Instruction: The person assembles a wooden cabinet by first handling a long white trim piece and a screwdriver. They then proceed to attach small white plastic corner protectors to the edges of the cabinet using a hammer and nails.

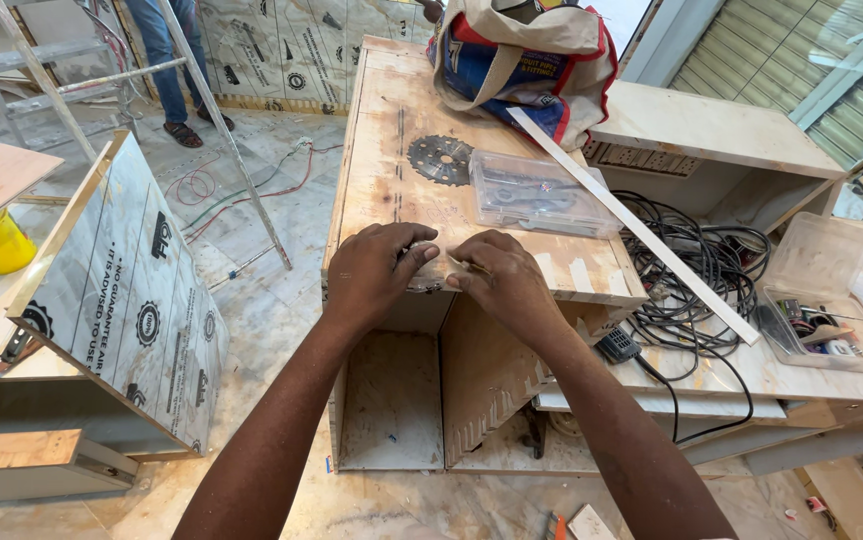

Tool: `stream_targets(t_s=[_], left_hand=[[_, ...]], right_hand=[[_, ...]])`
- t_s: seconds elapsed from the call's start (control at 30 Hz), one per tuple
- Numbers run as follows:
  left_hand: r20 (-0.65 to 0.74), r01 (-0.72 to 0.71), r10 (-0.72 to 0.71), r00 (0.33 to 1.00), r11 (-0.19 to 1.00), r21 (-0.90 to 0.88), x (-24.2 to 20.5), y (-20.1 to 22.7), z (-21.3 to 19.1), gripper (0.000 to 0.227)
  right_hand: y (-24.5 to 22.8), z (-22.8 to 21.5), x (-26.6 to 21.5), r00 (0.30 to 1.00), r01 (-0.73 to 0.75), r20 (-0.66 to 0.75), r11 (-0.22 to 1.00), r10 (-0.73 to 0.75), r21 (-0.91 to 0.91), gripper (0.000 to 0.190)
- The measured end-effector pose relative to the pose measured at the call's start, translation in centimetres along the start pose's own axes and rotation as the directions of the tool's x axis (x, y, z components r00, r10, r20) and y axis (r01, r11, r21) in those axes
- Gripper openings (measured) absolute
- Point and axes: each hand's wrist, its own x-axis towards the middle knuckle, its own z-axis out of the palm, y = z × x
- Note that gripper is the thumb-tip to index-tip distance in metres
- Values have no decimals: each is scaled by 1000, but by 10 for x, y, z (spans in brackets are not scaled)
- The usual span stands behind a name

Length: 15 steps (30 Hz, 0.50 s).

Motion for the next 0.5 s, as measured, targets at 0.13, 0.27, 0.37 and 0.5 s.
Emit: stream_targets(t_s=[0.13, 0.27, 0.37, 0.5], left_hand=[[19, -20, 19, 1000, 1000, 12, 0, -3, 1, 22], [-2, -38, 38, 999, 999, 10, 0, -1, 0, 22], [3, 3, -3, 1000, 999, 36, 0, 1, 0, 23], [-6, -30, 31, 1000, 999, 42, 2, -2, -1, 25]], right_hand=[[0, 7, -7, 996, -74, -59, 997, 74, 9, 10], [-15, 14, -27, 982, 58, -165, 978, -92, -200, 9], [-28, 18, -38, 942, 157, -226, 922, -247, -354, 13], [-34, 21, -42, 911, 165, -280, 889, -304, -428, 15]])
